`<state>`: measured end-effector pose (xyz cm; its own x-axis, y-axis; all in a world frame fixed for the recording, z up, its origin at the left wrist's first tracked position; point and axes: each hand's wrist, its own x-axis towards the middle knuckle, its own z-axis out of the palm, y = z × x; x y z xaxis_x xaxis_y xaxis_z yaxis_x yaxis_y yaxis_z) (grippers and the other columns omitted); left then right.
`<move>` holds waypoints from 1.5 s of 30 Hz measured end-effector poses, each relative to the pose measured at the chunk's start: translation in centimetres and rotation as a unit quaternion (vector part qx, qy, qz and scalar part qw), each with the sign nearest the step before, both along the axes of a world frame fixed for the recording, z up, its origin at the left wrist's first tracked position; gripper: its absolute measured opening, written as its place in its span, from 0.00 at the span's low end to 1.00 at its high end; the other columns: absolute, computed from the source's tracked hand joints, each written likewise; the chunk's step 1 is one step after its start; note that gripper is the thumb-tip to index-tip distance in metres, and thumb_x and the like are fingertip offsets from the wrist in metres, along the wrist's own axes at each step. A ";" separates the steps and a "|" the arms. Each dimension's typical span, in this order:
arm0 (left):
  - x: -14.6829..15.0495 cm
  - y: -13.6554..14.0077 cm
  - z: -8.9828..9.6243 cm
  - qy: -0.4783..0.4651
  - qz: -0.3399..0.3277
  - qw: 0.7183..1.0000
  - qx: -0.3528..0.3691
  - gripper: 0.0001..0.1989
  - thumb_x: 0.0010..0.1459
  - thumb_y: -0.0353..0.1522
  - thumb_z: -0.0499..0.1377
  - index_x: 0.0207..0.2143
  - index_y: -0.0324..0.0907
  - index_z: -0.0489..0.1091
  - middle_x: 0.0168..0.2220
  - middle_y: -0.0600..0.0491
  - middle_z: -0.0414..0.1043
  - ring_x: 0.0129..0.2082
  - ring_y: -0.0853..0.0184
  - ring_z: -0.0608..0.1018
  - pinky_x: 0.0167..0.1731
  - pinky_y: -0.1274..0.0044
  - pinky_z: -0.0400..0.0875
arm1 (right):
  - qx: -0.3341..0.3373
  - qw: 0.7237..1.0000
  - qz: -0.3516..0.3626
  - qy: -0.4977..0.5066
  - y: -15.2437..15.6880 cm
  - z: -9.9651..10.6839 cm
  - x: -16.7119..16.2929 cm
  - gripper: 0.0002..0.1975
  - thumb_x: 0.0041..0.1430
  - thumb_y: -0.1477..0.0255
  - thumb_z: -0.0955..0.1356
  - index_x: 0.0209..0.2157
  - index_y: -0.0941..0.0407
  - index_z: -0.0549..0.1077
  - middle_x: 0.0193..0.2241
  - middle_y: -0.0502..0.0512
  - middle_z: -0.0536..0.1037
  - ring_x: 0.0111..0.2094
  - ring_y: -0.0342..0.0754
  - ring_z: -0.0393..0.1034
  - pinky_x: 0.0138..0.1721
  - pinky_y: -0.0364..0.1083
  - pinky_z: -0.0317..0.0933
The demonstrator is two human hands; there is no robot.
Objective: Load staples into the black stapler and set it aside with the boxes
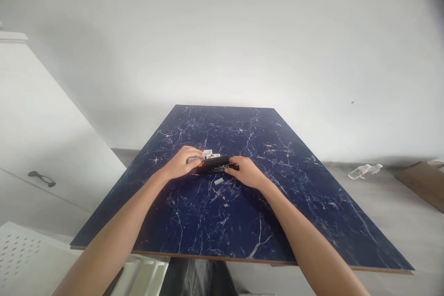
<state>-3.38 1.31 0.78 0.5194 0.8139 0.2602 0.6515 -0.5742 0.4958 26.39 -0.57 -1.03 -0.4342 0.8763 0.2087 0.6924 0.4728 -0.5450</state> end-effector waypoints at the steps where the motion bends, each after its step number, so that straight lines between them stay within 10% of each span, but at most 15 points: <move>1: -0.3 0.1 0.3 0.008 -0.002 1.000 -0.006 0.15 0.65 0.43 0.57 0.45 0.47 0.79 0.52 0.48 0.77 0.56 0.53 0.71 0.56 0.59 0.64 | -0.002 1.000 0.001 0.001 0.0 0.1 0.0 0.08 0.62 0.66 0.69 0.31 0.54 0.73 0.33 0.52 0.78 0.33 0.48 0.71 0.33 0.44 0.57; 9: -0.9 0.0 1.1 -0.004 0.041 0.987 -0.155 0.23 0.58 0.53 0.61 0.40 0.43 0.80 0.39 0.48 0.80 0.34 0.60 0.78 0.35 0.71 0.70 | -0.008 1.000 -0.002 -0.008 -0.1 0.0 -0.1 0.08 0.62 0.65 0.69 0.32 0.54 0.74 0.34 0.53 0.80 0.34 0.49 0.73 0.34 0.44 0.60; 21: -0.6 -0.2 1.7 0.005 0.042 0.982 -0.182 0.23 0.59 0.53 0.61 0.44 0.46 0.80 0.48 0.46 0.78 0.43 0.55 0.78 0.38 0.70 0.70 | -0.047 0.996 -0.027 -0.066 0.0 2.9 5.6 0.09 0.60 0.67 0.70 0.42 0.51 0.80 0.41 0.54 0.83 0.40 0.52 0.77 0.41 0.48 0.67; 34: -0.3 -0.5 1.0 0.029 0.013 0.989 -0.147 0.25 0.61 0.53 0.59 0.46 0.44 0.79 0.36 0.49 0.78 0.32 0.60 0.78 0.32 0.73 0.68 | -0.031 0.991 0.104 -0.083 -3.7 2.1 -2.1 0.10 0.67 0.67 0.66 0.37 0.52 0.81 0.31 0.53 0.81 0.29 0.47 0.73 0.33 0.45 0.61; 39: 1.1 -1.0 0.3 0.062 0.000 0.998 -0.017 0.27 0.57 0.53 0.63 0.50 0.46 0.77 0.53 0.44 0.76 0.52 0.50 0.77 0.48 0.65 0.72 | -0.010 0.999 0.011 0.032 -2.8 4.2 1.3 0.15 0.69 0.59 0.64 0.39 0.53 0.78 0.36 0.56 0.80 0.32 0.48 0.73 0.34 0.47 0.64; 45: 1.4 -1.0 -0.6 0.069 0.005 0.997 -0.026 0.28 0.61 0.52 0.60 0.58 0.48 0.74 0.64 0.46 0.68 0.64 0.47 0.67 0.62 0.58 0.65 | -0.094 0.978 -0.093 0.164 -0.9 3.7 4.0 0.19 0.68 0.57 0.64 0.54 0.52 0.72 0.36 0.55 0.81 0.34 0.49 0.76 0.38 0.48 0.70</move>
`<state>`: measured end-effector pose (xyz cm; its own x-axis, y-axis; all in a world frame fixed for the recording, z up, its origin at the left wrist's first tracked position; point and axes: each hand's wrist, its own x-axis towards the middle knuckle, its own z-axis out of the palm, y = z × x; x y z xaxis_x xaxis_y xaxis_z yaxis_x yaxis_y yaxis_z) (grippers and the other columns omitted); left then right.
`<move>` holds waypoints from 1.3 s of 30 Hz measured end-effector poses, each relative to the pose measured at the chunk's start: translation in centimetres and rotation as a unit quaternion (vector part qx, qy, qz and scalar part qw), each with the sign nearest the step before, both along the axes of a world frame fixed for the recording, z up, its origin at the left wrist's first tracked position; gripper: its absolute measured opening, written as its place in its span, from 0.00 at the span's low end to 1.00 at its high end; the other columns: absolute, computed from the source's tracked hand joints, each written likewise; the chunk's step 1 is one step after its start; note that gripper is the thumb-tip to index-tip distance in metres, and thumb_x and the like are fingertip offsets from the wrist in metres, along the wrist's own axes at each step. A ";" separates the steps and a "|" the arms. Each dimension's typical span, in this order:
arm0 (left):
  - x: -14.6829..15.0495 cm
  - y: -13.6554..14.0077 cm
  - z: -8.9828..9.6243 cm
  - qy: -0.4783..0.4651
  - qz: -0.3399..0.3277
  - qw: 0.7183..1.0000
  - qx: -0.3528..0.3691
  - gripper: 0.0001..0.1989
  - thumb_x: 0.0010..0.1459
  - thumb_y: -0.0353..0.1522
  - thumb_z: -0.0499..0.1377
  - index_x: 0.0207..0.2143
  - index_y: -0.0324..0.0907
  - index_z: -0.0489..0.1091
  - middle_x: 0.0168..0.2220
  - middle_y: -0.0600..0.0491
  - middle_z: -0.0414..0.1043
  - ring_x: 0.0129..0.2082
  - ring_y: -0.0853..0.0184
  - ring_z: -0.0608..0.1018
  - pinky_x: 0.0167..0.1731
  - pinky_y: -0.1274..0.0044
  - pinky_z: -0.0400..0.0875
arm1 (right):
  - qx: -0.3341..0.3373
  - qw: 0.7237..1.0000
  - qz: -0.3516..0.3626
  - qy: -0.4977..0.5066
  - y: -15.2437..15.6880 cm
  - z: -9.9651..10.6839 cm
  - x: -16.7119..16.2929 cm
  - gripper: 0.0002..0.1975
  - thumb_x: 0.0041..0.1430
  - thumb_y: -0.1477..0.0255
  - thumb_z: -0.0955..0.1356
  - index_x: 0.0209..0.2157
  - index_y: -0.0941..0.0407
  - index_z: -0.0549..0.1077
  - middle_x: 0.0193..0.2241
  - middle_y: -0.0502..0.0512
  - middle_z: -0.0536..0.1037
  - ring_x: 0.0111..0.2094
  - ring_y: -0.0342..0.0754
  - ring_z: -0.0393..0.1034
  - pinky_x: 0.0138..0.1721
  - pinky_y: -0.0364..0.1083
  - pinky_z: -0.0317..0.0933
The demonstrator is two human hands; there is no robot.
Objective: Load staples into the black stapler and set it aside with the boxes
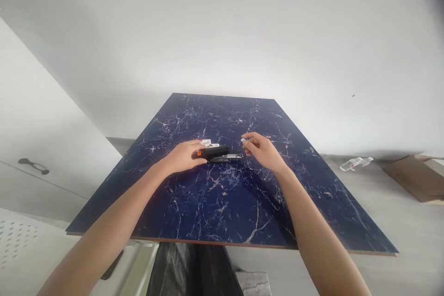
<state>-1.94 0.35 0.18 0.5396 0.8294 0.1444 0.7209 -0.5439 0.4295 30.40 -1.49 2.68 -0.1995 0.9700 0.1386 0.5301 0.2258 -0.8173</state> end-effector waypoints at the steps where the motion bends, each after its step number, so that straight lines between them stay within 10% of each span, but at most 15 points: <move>1: -0.1 0.0 -0.1 -0.006 -0.001 1.000 -0.004 0.29 0.61 0.52 0.60 0.58 0.48 0.74 0.64 0.46 0.67 0.64 0.47 0.67 0.62 0.58 0.65 | -0.010 1.000 -0.002 -0.006 0.2 -0.3 0.0 0.19 0.68 0.58 0.65 0.54 0.52 0.73 0.35 0.55 0.81 0.35 0.49 0.77 0.39 0.48 0.70; 13: -0.4 -0.1 0.5 -0.034 -0.043 0.998 -0.034 0.26 0.63 0.49 0.59 0.57 0.46 0.74 0.60 0.43 0.71 0.65 0.47 0.66 0.59 0.56 0.67 | 0.010 0.998 0.038 -0.057 -0.2 -0.5 -0.7 0.14 0.61 0.62 0.69 0.45 0.51 0.81 0.46 0.56 0.82 0.41 0.50 0.77 0.43 0.48 0.70; 19: -0.2 -0.4 1.0 -0.054 -0.065 0.996 -0.042 0.24 0.60 0.48 0.63 0.54 0.47 0.77 0.53 0.44 0.76 0.55 0.50 0.76 0.53 0.60 0.72 | 0.005 0.994 0.044 -0.097 -0.5 -0.3 -0.9 0.09 0.56 0.63 0.71 0.35 0.51 0.82 0.32 0.51 0.82 0.31 0.48 0.75 0.35 0.46 0.69; 39: -0.1 -0.5 0.9 -0.042 -0.036 0.997 -0.048 0.25 0.59 0.49 0.64 0.55 0.48 0.77 0.61 0.45 0.71 0.65 0.45 0.66 0.56 0.58 0.71 | -0.007 0.986 0.091 -0.138 -0.1 -1.4 -1.0 0.04 0.57 0.65 0.73 0.34 0.49 0.80 0.35 0.48 0.84 0.36 0.49 0.77 0.41 0.47 0.69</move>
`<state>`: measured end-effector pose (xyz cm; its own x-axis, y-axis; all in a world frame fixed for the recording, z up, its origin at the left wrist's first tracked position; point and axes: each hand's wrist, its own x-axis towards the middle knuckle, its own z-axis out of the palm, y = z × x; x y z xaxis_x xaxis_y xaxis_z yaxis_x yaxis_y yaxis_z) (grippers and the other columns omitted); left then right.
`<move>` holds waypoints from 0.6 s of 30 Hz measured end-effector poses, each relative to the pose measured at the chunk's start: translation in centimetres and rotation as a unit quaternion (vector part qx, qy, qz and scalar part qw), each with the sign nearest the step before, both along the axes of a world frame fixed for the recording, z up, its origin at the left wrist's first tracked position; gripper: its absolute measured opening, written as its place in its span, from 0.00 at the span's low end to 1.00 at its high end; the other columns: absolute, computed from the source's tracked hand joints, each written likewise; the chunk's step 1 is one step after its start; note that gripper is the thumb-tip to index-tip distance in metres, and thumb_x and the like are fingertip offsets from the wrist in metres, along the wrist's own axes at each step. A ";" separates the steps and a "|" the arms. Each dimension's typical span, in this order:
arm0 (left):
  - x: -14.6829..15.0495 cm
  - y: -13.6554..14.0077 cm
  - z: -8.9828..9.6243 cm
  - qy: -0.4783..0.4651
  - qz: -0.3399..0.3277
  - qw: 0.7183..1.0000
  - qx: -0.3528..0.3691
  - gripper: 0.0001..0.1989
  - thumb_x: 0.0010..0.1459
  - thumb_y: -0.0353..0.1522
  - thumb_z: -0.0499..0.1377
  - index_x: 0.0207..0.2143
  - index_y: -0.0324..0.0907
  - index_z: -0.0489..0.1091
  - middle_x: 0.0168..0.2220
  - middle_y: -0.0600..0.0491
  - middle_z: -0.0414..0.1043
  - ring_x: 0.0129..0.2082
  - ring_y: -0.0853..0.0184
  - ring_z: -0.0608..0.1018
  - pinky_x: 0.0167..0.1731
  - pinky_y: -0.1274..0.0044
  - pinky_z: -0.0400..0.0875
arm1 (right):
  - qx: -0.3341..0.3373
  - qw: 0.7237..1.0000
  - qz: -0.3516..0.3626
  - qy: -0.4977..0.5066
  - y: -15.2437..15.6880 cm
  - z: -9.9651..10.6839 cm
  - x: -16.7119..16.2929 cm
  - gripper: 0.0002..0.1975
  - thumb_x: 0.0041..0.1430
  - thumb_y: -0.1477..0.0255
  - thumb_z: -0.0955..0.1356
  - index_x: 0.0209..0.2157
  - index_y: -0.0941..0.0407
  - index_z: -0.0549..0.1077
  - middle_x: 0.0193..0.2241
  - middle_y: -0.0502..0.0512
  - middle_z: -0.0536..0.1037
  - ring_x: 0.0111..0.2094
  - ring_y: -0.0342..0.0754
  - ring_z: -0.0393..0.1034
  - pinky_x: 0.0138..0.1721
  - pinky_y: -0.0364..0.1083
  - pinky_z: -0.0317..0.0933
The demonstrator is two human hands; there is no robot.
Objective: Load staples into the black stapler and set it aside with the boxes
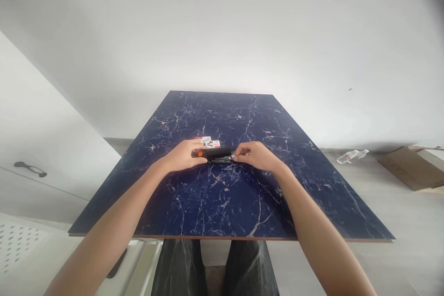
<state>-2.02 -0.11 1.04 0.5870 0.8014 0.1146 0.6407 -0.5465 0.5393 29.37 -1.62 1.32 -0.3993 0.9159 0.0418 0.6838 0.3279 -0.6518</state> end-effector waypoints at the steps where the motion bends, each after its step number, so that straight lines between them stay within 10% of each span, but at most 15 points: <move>1: 0.0 0.0 0.0 0.002 -0.001 1.000 0.000 0.25 0.59 0.49 0.63 0.55 0.49 0.77 0.61 0.46 0.71 0.65 0.45 0.66 0.56 0.58 0.71 | 0.001 1.000 0.000 0.000 0.0 0.0 0.0 0.04 0.57 0.65 0.72 0.33 0.49 0.80 0.35 0.48 0.83 0.36 0.49 0.77 0.40 0.47 0.68; 11: 0.1 -0.2 0.5 0.038 0.009 0.999 0.000 0.26 0.60 0.50 0.62 0.56 0.47 0.76 0.62 0.45 0.69 0.65 0.46 0.66 0.57 0.58 0.69 | 0.031 0.998 0.007 -0.051 -0.4 0.6 0.0 0.04 0.58 0.67 0.71 0.31 0.50 0.80 0.38 0.50 0.83 0.38 0.51 0.76 0.41 0.48 0.66; 18: -0.4 -0.6 1.5 0.110 0.033 0.993 -0.009 0.25 0.54 0.48 0.65 0.52 0.48 0.77 0.52 0.46 0.78 0.48 0.50 0.79 0.43 0.67 0.73 | 0.037 0.993 -0.060 -0.093 -3.4 0.9 2.2 0.06 0.64 0.65 0.68 0.39 0.52 0.74 0.32 0.55 0.81 0.31 0.52 0.74 0.31 0.46 0.60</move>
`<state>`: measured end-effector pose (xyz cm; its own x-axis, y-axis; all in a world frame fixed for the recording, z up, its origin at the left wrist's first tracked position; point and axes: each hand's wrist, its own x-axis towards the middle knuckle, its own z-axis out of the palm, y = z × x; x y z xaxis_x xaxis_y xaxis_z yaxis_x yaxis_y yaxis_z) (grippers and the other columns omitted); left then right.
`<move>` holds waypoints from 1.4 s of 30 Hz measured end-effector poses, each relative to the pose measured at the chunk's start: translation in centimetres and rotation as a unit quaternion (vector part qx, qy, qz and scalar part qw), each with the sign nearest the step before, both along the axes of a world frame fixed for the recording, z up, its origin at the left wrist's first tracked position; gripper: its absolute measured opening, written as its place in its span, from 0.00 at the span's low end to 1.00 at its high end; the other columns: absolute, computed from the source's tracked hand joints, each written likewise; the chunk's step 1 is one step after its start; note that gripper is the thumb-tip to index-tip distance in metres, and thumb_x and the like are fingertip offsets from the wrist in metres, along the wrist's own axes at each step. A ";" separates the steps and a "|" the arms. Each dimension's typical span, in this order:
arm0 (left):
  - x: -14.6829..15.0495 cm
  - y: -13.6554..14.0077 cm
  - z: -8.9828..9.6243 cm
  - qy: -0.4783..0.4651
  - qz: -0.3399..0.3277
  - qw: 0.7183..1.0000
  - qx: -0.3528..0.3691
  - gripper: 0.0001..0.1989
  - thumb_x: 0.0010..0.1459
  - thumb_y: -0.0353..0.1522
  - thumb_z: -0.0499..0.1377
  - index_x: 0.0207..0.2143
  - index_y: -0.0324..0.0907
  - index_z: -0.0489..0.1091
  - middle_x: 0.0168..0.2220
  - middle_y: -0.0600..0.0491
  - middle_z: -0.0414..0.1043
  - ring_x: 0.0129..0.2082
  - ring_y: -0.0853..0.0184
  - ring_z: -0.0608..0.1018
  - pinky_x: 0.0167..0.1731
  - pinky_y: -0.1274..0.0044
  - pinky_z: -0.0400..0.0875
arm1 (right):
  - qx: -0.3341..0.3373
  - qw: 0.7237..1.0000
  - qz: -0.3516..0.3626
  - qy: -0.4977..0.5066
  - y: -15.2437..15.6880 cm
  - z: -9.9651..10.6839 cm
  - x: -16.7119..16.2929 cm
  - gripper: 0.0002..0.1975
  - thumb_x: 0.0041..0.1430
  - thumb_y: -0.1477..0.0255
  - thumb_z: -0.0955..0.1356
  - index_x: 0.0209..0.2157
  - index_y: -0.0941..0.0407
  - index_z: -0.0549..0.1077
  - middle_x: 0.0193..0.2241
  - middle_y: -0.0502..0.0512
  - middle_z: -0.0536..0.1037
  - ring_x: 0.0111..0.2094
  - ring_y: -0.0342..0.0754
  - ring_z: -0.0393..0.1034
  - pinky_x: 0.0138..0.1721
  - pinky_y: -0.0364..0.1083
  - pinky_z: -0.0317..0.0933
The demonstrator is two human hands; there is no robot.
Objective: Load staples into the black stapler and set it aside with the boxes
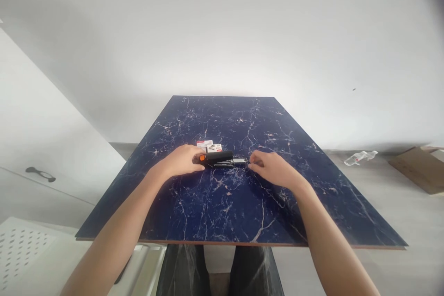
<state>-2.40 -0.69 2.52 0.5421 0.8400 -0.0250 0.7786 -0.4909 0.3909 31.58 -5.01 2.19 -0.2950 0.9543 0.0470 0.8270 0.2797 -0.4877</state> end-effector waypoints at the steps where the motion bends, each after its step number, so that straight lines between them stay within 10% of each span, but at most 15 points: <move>1: 0.1 -0.1 0.1 0.010 0.001 1.000 0.000 0.24 0.55 0.48 0.65 0.51 0.48 0.77 0.52 0.46 0.78 0.48 0.50 0.79 0.43 0.67 0.73 | -0.005 1.000 0.011 -0.004 -0.5 0.0 -0.3 0.06 0.65 0.65 0.67 0.39 0.51 0.73 0.32 0.55 0.81 0.30 0.51 0.74 0.30 0.45 0.59; 23: 1.2 -0.4 0.9 0.015 -0.034 0.999 0.023 0.15 0.55 0.42 0.66 0.42 0.46 0.76 0.39 0.51 0.79 0.37 0.58 0.80 0.32 0.73 0.68 | 0.111 0.989 0.085 -0.042 -2.9 -1.4 -7.0 0.05 0.57 0.72 0.67 0.33 0.54 0.65 0.31 0.51 0.76 0.24 0.44 0.60 0.27 0.45 0.47; 33: 7.3 -3.9 -1.8 0.013 -0.052 0.985 0.167 0.23 0.59 0.52 0.62 0.34 0.40 0.74 0.34 0.46 0.79 0.36 0.54 0.79 0.38 0.66 0.71 | 0.065 0.992 -0.058 0.091 -0.7 -2.2 -5.5 0.18 0.69 0.54 0.60 0.31 0.52 0.61 0.29 0.50 0.74 0.29 0.48 0.68 0.33 0.46 0.55; 42: 0.1 1.9 -2.2 -0.048 0.009 0.987 0.155 0.26 0.66 0.43 0.56 0.63 0.47 0.67 0.66 0.46 0.64 0.64 0.48 0.64 0.60 0.54 0.61 | 0.019 0.993 -0.068 0.096 1.0 -1.5 -5.8 0.15 0.63 0.56 0.65 0.32 0.52 0.61 0.29 0.50 0.75 0.29 0.48 0.68 0.31 0.45 0.55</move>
<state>-2.26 1.20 0.30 0.5138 0.8087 0.2863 0.7550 -0.5847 0.2968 25.81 -4.00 0.72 -0.1463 0.9810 0.1272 0.7507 0.1938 -0.6316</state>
